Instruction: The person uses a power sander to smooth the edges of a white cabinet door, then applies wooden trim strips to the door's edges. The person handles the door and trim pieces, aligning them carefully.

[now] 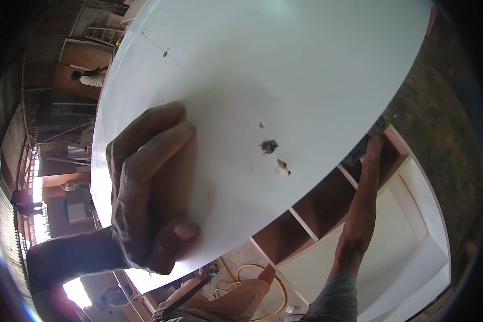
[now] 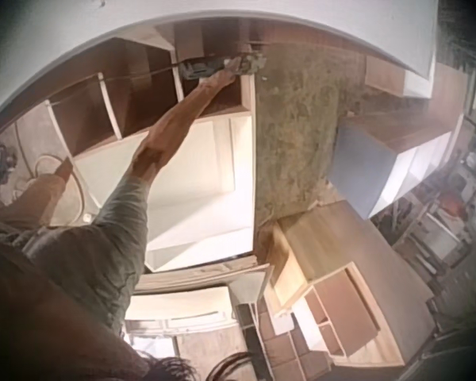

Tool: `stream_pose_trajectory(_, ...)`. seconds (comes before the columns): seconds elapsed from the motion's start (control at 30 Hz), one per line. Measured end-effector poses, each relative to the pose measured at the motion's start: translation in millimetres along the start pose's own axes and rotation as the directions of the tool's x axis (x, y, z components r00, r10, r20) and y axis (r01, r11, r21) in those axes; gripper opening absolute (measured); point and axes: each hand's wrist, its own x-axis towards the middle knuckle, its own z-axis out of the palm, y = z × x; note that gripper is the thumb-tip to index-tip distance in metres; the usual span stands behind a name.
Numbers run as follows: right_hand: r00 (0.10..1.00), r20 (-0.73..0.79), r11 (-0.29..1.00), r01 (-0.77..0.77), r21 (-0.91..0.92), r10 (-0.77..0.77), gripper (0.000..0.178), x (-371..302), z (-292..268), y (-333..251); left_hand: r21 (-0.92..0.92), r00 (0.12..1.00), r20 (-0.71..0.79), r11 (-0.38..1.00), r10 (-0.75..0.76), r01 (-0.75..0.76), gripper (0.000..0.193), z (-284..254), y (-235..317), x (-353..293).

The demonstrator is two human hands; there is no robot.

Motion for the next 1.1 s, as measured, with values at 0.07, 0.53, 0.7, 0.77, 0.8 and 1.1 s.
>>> stream_pose_trajectory(0.07, 1.0, 0.012, 1.0, 0.011, 0.006, -0.011, 0.05, -13, 4, -17, -0.011, 1.0, -0.014, 1.0, 0.022, -0.022, 0.065, 3, -2, 2)
stream_pose_trajectory(0.53, 0.969, 0.091, 0.967, 0.237, -0.095, -0.229, 0.041, -174, 105, -147, -0.061, 0.989, -0.143, 0.998, 0.025, -0.034, 0.055, 2, 7, -10)
stream_pose_trajectory(0.7, 0.944, 0.112, 0.948, 0.316, -0.037, -0.31, 0.045, -255, 149, -209, -0.096, 0.982, -0.188, 0.995, 0.021, -0.039, 0.052, -1, 11, -12)
stream_pose_trajectory(0.77, 0.933, 0.082, 0.935, 0.353, -0.018, -0.351, 0.045, -302, 161, -221, -0.102, 0.98, -0.2, 0.994, 0.01, -0.032, 0.052, -1, 12, -14)
stream_pose_trajectory(0.8, 0.925, 0.067, 0.926, 0.376, -0.024, -0.373, 0.045, -326, 165, -222, -0.098, 0.978, -0.207, 0.995, -0.003, -0.017, 0.052, -1, 13, -16)
stream_pose_trajectory(1.1, 0.947, -0.146, 0.956, 0.274, -0.104, -0.287, 0.041, -504, 57, -112, -0.094, 0.959, -0.282, 0.996, -0.024, -0.003, 0.07, 9, 16, -19)
